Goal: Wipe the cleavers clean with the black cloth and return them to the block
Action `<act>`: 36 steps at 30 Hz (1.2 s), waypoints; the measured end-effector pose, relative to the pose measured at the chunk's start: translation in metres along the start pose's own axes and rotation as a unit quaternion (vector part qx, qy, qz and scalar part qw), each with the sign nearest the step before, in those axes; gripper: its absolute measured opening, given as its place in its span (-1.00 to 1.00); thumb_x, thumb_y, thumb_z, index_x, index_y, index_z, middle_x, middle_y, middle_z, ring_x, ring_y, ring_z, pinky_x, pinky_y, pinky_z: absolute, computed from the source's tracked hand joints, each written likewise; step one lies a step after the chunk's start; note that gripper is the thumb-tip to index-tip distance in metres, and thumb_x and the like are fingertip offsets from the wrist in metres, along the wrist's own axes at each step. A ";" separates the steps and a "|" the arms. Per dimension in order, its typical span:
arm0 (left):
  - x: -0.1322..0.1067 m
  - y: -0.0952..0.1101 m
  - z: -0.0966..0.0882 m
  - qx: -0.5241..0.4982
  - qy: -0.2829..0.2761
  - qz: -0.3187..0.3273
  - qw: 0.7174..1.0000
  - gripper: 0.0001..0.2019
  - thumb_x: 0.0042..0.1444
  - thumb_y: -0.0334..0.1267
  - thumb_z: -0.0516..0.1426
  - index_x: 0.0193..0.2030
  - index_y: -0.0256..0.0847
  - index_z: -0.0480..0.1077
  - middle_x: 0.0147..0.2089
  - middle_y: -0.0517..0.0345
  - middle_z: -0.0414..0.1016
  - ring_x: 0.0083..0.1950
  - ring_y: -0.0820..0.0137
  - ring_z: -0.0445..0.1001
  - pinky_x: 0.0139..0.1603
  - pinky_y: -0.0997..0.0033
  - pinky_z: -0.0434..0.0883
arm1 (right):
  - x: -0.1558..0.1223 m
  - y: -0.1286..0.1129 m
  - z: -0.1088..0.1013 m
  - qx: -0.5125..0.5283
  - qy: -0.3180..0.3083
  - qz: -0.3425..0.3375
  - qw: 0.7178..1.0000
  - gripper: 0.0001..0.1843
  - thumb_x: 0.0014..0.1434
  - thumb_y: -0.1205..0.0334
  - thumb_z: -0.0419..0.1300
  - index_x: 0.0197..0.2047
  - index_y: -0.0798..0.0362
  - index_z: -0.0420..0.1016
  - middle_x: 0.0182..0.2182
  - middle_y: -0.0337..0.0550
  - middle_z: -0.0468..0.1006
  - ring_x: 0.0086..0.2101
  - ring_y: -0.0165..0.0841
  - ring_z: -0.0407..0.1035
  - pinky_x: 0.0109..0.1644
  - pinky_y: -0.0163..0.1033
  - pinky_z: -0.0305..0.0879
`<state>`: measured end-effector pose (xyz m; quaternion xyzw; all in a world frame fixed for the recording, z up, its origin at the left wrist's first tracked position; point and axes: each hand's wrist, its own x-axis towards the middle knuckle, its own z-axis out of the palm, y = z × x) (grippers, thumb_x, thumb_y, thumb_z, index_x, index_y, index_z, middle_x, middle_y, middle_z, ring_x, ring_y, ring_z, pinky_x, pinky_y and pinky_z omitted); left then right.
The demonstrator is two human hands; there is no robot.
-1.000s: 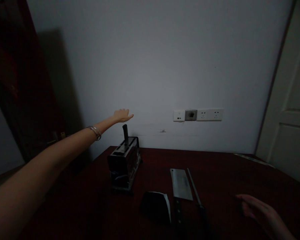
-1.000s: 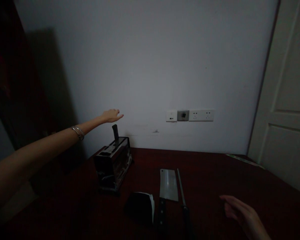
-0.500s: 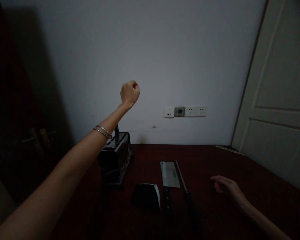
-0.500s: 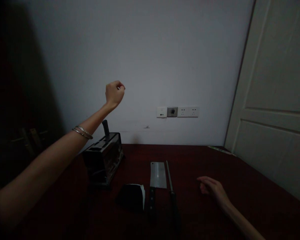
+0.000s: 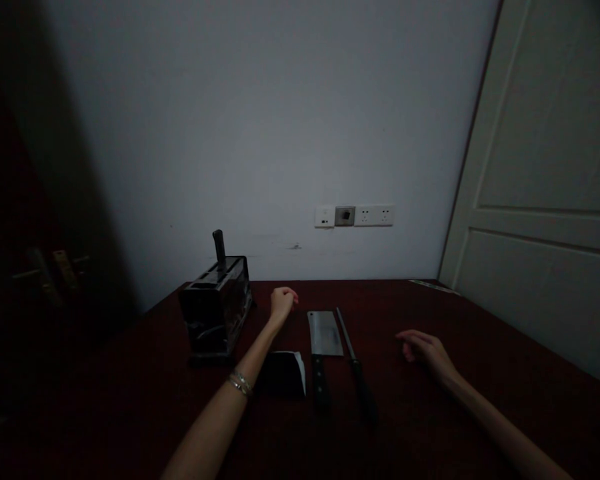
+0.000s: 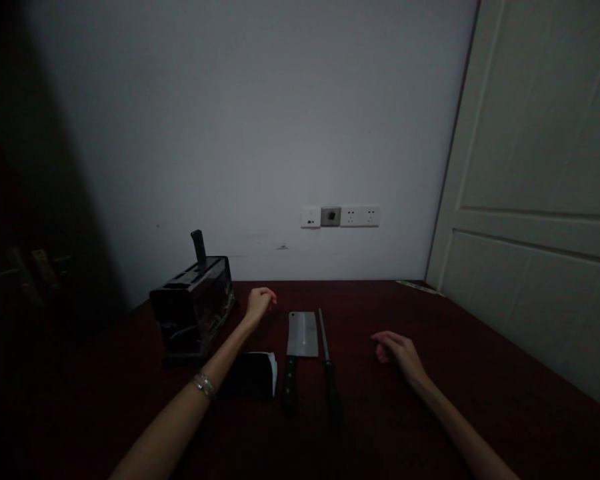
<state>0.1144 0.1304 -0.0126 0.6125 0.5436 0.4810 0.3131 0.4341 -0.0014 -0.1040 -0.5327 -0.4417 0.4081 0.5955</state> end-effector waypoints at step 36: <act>-0.003 -0.090 -0.003 -0.030 -0.071 -0.055 0.996 -0.81 -0.21 -0.50 -0.10 -0.59 -0.30 0.31 -0.66 0.22 0.31 -0.70 0.58 0.20 -0.70 0.61 0.13 | -0.015 -0.056 0.068 -0.242 0.055 -0.074 0.966 -0.65 0.03 0.05 -0.05 -0.42 0.16 0.38 -0.63 -0.14 0.43 -0.60 -0.41 0.33 -0.54 -0.37 0.21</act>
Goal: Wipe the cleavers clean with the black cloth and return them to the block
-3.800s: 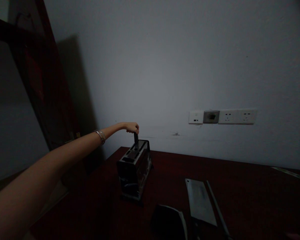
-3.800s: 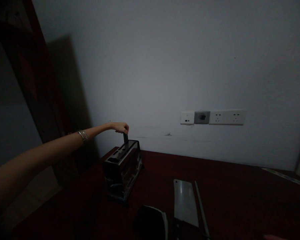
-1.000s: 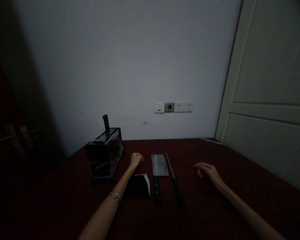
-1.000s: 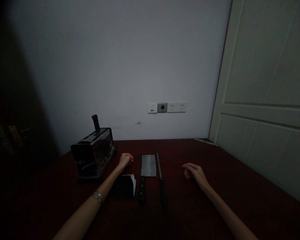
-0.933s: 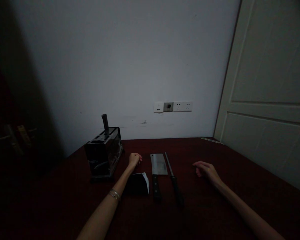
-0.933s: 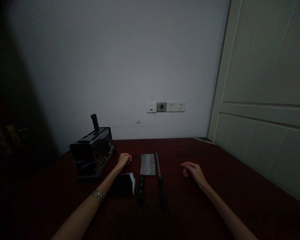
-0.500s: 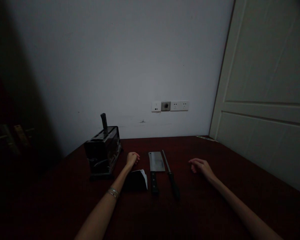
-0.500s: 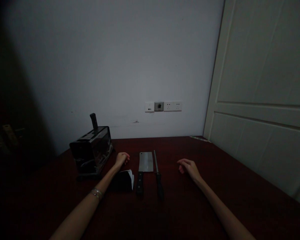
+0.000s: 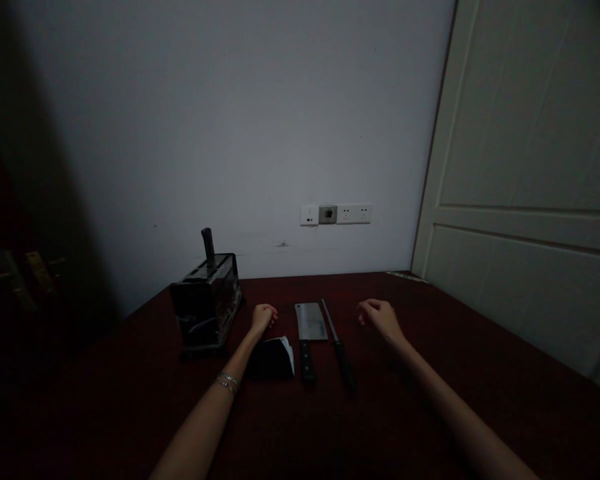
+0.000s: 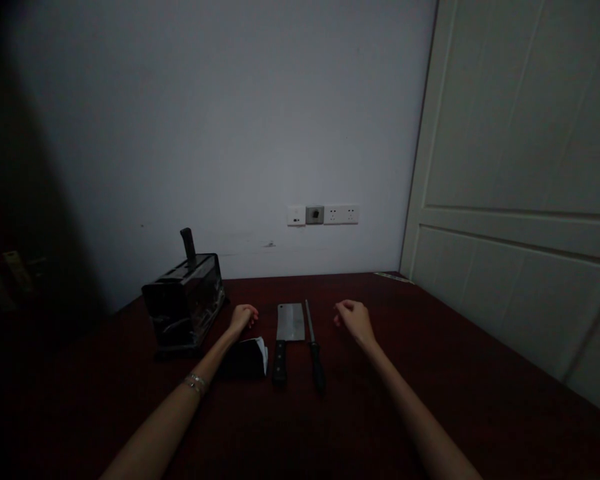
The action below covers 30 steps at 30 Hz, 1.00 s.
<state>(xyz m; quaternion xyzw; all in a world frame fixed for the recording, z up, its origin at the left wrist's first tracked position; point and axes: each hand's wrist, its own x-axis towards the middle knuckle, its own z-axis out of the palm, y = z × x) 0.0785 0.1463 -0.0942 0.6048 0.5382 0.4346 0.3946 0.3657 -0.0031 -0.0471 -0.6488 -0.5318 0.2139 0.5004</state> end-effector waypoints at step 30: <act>-0.002 0.002 -0.002 0.016 -0.003 -0.012 1.000 -0.82 -0.18 -0.52 -0.08 -0.58 -0.31 0.32 -0.66 0.21 0.32 -0.69 0.59 0.22 -0.67 0.63 0.16 | -0.059 -0.073 0.141 -0.443 -0.048 -0.020 0.895 -0.68 0.10 0.12 0.05 -0.27 0.17 0.52 -0.30 0.17 0.54 -0.27 -0.13 0.44 -0.27 -0.15 0.30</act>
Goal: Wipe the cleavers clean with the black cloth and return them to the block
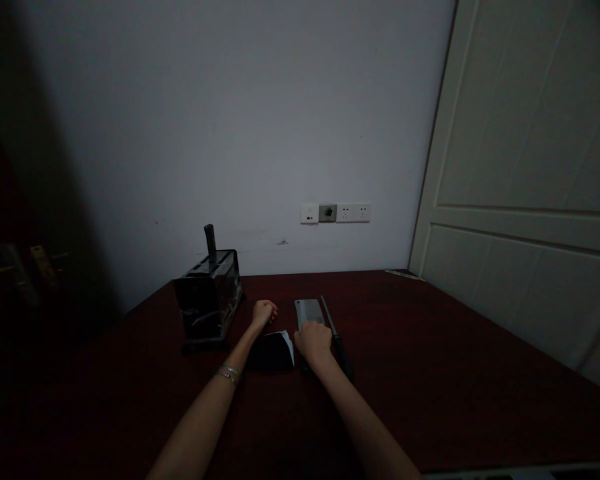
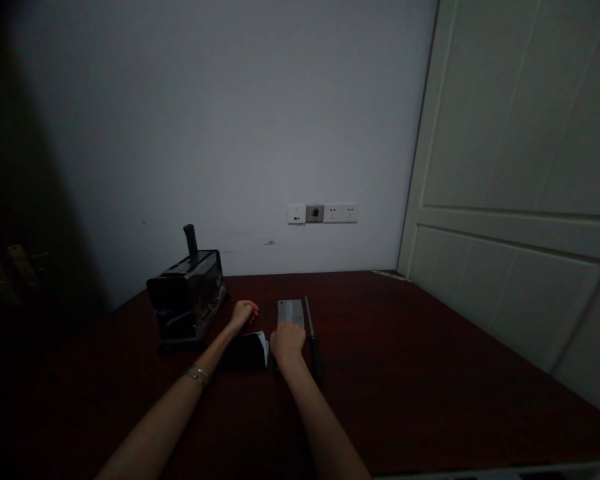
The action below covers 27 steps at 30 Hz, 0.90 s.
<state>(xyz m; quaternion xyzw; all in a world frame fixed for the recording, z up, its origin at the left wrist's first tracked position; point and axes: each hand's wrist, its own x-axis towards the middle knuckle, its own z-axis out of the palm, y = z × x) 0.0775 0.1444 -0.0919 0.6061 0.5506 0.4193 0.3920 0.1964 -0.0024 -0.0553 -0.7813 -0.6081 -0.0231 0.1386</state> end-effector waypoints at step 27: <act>0.001 0.000 -0.001 -0.001 -0.006 -0.001 1.000 -0.80 -0.17 -0.54 -0.10 -0.58 -0.31 0.30 -0.67 0.24 0.29 -0.71 0.58 0.20 -0.68 0.61 0.13 | 0.006 -0.007 0.001 0.005 0.008 0.005 1.000 -0.68 0.12 0.45 -0.06 -0.28 0.22 0.53 -0.33 0.20 0.54 -0.29 -0.14 0.45 -0.30 -0.16 0.32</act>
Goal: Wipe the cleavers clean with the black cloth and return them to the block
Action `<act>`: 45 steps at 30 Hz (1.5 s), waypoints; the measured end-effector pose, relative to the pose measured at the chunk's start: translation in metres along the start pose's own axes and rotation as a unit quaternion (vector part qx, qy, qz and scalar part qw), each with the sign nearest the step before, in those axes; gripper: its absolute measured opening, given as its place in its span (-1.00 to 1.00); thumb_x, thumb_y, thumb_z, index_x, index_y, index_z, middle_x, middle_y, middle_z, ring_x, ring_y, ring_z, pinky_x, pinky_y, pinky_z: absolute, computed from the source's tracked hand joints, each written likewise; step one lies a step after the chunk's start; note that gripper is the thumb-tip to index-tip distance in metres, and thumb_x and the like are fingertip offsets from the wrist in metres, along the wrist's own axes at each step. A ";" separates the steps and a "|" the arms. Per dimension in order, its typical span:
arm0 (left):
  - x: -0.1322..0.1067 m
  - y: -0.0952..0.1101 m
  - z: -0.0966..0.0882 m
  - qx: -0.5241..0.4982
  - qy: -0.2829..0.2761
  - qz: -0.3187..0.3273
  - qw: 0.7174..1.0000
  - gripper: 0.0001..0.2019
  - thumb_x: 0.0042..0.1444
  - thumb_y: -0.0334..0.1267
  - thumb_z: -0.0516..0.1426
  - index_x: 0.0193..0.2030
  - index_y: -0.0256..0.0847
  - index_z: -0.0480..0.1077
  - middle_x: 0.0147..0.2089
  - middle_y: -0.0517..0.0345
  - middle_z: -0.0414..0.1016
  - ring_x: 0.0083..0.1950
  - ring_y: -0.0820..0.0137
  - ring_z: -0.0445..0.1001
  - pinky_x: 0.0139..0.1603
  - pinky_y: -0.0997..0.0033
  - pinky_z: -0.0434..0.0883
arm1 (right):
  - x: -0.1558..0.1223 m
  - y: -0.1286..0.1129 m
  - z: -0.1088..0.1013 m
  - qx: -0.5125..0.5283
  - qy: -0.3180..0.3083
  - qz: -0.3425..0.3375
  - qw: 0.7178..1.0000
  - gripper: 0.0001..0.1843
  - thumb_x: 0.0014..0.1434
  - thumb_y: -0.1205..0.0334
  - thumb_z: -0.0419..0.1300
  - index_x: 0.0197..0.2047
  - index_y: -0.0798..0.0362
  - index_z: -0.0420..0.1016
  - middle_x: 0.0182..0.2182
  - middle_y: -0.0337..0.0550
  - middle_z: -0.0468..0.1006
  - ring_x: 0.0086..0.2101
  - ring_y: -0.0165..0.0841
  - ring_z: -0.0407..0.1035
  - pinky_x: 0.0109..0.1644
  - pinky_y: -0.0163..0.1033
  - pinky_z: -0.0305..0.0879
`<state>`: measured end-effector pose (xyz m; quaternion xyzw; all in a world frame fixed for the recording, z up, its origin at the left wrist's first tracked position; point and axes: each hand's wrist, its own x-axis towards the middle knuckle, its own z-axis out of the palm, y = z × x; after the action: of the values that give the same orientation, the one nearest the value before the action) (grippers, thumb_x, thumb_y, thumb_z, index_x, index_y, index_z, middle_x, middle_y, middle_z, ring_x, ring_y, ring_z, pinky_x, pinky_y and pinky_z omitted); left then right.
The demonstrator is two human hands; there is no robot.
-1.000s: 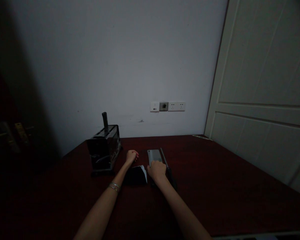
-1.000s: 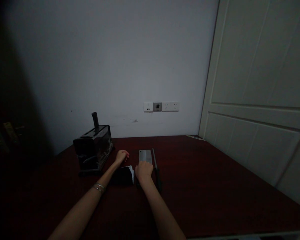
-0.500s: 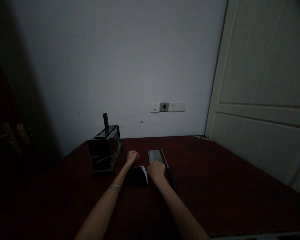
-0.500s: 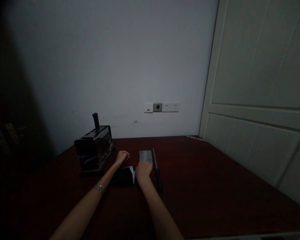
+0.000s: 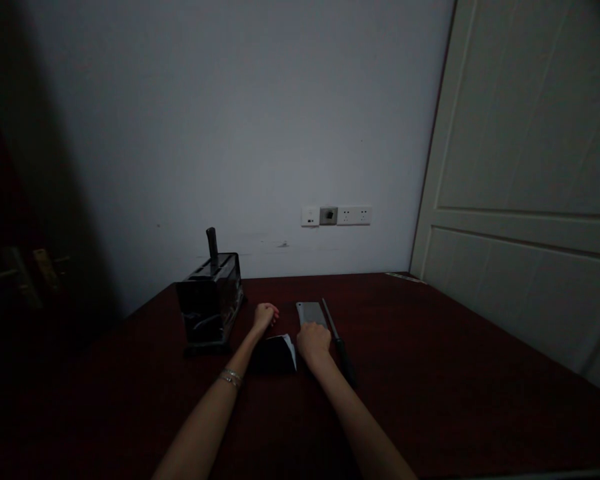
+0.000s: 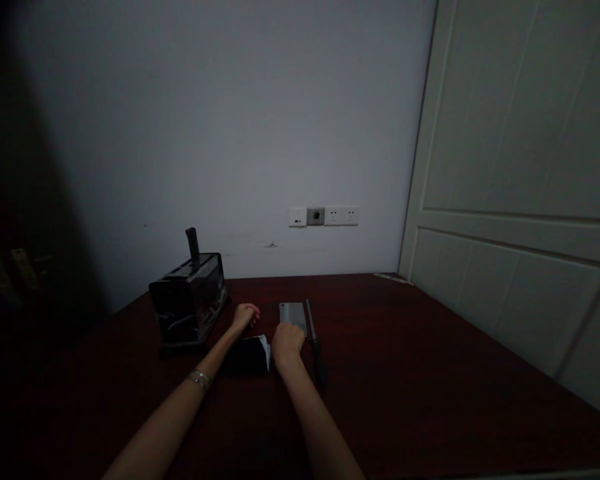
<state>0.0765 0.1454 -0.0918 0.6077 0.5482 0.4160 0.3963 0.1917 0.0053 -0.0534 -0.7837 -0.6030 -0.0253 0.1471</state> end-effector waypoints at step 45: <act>0.005 -0.005 0.003 0.010 -0.009 -0.006 1.000 -0.81 -0.20 -0.49 -0.10 -0.58 -0.29 0.30 -0.66 0.24 0.29 -0.71 0.58 0.18 -0.69 0.60 0.13 | 0.095 0.074 -0.046 0.715 -0.223 0.129 0.650 -0.60 0.10 0.04 0.09 -0.56 0.23 0.32 -0.73 -0.27 0.28 -0.78 -0.59 0.11 -0.80 -0.48 0.02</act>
<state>0.0777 0.1509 -0.0966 0.6123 0.5521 0.4028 0.3975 0.2940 0.0652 -0.0038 -0.4872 -0.3418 0.6089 0.5245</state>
